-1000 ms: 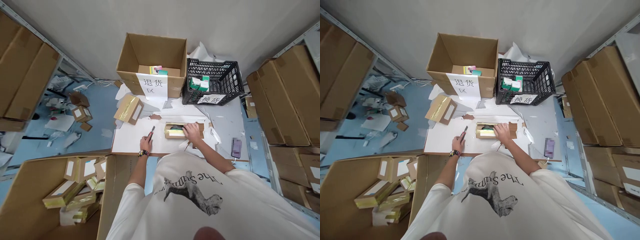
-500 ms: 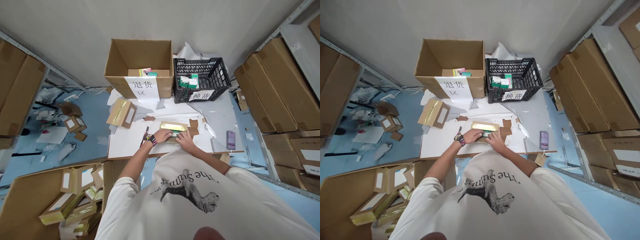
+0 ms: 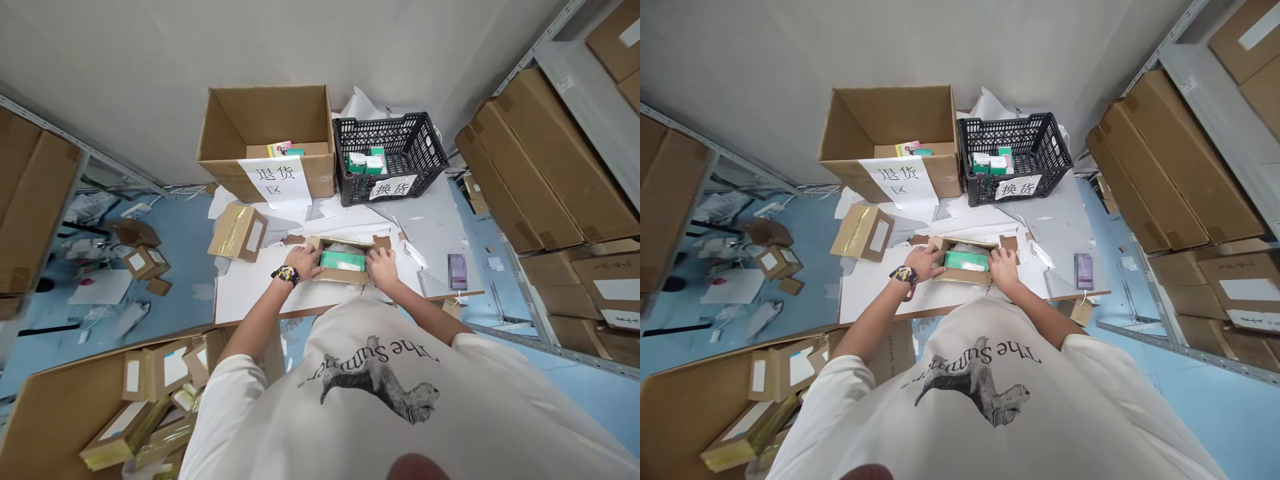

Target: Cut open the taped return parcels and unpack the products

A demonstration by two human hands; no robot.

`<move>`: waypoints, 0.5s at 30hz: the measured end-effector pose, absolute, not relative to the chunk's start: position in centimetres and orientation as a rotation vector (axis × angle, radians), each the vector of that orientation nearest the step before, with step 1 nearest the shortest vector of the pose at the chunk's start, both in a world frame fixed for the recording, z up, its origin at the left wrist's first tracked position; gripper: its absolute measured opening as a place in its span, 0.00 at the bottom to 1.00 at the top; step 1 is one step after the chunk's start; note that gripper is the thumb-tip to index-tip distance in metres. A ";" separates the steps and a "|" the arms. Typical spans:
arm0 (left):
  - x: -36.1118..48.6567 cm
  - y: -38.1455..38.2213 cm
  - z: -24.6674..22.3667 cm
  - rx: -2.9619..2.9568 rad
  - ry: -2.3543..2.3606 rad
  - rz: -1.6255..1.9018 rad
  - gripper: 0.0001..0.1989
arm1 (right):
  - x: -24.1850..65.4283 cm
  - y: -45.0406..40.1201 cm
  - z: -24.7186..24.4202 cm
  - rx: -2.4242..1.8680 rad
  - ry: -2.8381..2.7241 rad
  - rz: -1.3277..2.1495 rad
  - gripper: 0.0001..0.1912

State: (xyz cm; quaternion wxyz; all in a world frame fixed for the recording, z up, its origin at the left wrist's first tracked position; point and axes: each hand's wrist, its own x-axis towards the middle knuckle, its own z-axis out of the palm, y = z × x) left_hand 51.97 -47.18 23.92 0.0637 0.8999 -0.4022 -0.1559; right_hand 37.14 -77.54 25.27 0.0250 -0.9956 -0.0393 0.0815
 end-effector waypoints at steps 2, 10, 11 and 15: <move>51.8 -47.0 23.4 2.720 -1.175 -0.455 0.44 | 37.7 -77.9 24.8 -3.113 -0.064 0.262 0.24; 51.6 -48.7 21.2 2.589 -1.096 -0.378 0.61 | 40.6 -76.2 23.7 -3.149 -0.038 0.348 0.22; 51.6 -48.9 21.1 2.587 -1.071 -0.362 0.64 | 41.0 -75.5 23.6 -3.122 -0.130 0.379 0.21; 51.6 -49.5 20.9 2.629 -0.987 -0.353 0.76 | 43.7 -72.8 22.8 -2.889 -0.403 0.541 0.16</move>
